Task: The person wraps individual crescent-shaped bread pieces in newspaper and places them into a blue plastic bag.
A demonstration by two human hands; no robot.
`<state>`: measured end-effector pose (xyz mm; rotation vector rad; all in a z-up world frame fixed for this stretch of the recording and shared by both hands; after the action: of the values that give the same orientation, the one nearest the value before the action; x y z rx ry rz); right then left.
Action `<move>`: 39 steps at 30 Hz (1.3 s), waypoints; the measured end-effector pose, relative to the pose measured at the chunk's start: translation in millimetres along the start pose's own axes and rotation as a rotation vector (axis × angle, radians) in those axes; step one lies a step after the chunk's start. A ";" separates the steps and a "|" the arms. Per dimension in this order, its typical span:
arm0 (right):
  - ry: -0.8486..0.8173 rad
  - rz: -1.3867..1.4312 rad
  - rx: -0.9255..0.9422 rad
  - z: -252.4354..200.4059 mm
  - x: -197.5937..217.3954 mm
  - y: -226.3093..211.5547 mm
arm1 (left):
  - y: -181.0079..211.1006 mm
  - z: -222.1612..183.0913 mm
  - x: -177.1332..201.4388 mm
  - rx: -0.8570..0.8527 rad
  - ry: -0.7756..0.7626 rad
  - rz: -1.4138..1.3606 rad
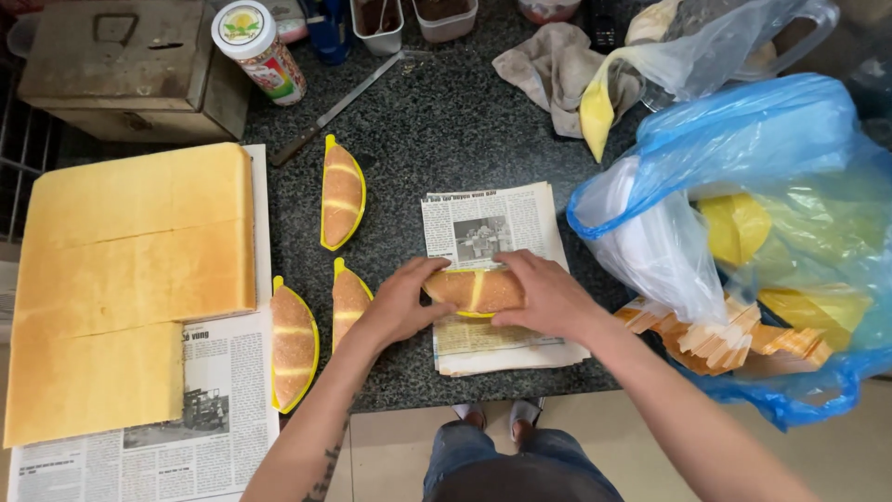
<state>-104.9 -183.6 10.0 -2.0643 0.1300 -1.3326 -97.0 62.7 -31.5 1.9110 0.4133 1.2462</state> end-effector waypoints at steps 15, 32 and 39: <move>-0.001 -0.080 -0.042 -3.0 -17.0 35.6 | -28.2 -18.0 1.7 0.090 0.242 -0.101; 0.051 0.008 -0.096 -14.2 -10.0 44.1 | -47.9 -18.4 -21.4 0.168 0.288 -0.057; 0.073 0.043 -0.095 -16.0 -13.3 49.6 | -0.7 -15.1 7.2 0.055 0.178 -0.063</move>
<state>-111.6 -224.0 -24.9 -2.0793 0.2730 -1.3999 -106.8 74.5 -24.7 1.8246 0.6020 1.3807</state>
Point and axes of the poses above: each hand's wrist, its own z-axis towards the middle knuckle, its own x-axis out of the back of the hand, y = z × x, the point moved 9 cm from there along z, towards the middle knuckle, and after that the axes turned 2 degrees about -z, right-handed, at the moved point
